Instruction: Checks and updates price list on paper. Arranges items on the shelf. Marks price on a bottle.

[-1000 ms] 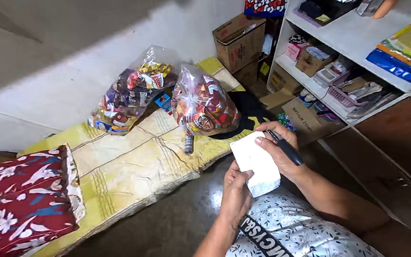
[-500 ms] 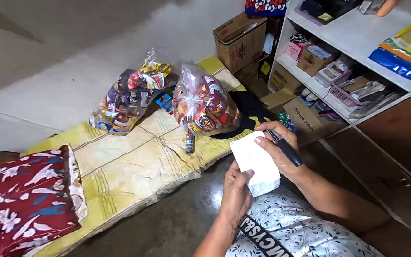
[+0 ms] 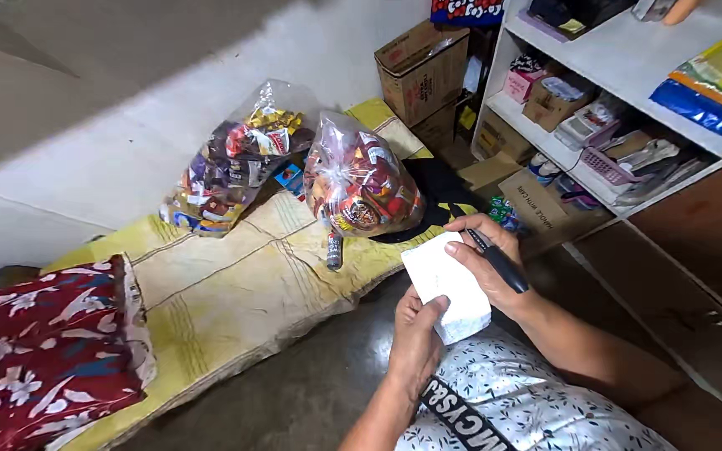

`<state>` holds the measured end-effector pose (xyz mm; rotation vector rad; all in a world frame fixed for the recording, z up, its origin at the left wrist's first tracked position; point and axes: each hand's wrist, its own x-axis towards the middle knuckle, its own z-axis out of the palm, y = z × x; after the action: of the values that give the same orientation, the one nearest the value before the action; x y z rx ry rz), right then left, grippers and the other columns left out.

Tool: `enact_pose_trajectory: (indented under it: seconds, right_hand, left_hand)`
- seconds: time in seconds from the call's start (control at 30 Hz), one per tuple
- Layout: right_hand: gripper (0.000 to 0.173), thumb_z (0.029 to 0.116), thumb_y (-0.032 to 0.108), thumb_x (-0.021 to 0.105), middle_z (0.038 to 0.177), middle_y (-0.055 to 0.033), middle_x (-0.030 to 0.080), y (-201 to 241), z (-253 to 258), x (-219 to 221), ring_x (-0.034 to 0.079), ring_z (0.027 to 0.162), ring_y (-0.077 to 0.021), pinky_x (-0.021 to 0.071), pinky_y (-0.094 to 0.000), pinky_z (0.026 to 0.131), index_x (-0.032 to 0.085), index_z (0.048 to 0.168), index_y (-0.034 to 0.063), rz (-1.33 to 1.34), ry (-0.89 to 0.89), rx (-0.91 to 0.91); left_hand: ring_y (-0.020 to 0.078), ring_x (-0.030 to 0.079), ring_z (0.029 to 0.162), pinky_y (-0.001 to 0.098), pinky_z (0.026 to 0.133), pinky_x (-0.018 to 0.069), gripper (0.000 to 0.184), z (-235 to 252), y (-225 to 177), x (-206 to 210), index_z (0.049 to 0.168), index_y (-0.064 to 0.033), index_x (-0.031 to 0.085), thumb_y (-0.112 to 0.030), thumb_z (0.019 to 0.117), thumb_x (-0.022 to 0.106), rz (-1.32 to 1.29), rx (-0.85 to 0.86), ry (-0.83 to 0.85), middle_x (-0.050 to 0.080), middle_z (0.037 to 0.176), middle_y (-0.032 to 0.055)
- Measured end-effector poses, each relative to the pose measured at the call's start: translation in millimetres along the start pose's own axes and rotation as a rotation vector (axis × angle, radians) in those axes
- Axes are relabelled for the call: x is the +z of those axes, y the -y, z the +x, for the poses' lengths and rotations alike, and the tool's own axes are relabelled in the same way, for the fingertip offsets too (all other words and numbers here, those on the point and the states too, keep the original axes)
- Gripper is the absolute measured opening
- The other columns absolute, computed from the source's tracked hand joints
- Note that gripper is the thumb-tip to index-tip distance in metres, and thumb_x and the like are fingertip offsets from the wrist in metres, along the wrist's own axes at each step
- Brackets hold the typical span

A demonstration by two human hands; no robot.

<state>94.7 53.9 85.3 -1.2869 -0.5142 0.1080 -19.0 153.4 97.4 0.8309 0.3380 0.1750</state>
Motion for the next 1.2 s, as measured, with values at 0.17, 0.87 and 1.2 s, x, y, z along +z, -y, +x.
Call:
enact_pose_trajectory:
  seconds: [0.17, 0.87, 1.2]
  right_hand:
    - [0.028, 0.0888, -0.004, 0.065, 0.076, 0.0061, 0.06, 1.4, -1.3, -0.4, 0.055, 0.064, -0.0004, 0.0514, -0.0166, 0.063, 0.068, 0.115, 0.0058, 0.009, 0.008, 0.011]
    - [0.028, 0.088, -0.003, 0.065, 0.072, 0.0087, 0.059, 3.3, -3.7, -1.1, 0.054, 0.062, 0.0013, 0.0502, -0.0155, 0.062, 0.068, 0.113, 0.008, 0.01, 0.007, -0.012]
    - [0.028, 0.0882, -0.004, 0.066, 0.081, 0.0063, 0.065, 0.5, -3.7, -1.0, 0.059, 0.068, 0.0002, 0.0528, -0.016, 0.065, 0.068, 0.114, 0.007, 0.031, 0.005, -0.024]
  left_hand:
    - [0.0144, 0.074, 0.082, 0.0331, 0.078, 0.0629, 0.023, -0.4, 0.6, -1.1, 0.109, 0.0001, 0.059, 0.008, 0.0919, 0.047, -0.002, 0.009, 0.012, 0.075, 0.091, 0.0074]
    - [0.0126, 0.074, 0.082, 0.0314, 0.078, 0.0626, 0.024, -3.2, 2.1, 0.6, 0.11, -0.0009, 0.058, 0.008, 0.0921, 0.045, 0.019, 0.019, 0.009, 0.075, 0.09, 0.0055]
    - [0.0128, 0.074, 0.083, 0.0316, 0.079, 0.0626, 0.025, -3.0, 2.8, -0.5, 0.11, -0.0003, 0.059, 0.009, 0.0917, 0.046, -0.009, 0.023, 0.017, 0.075, 0.092, 0.0056]
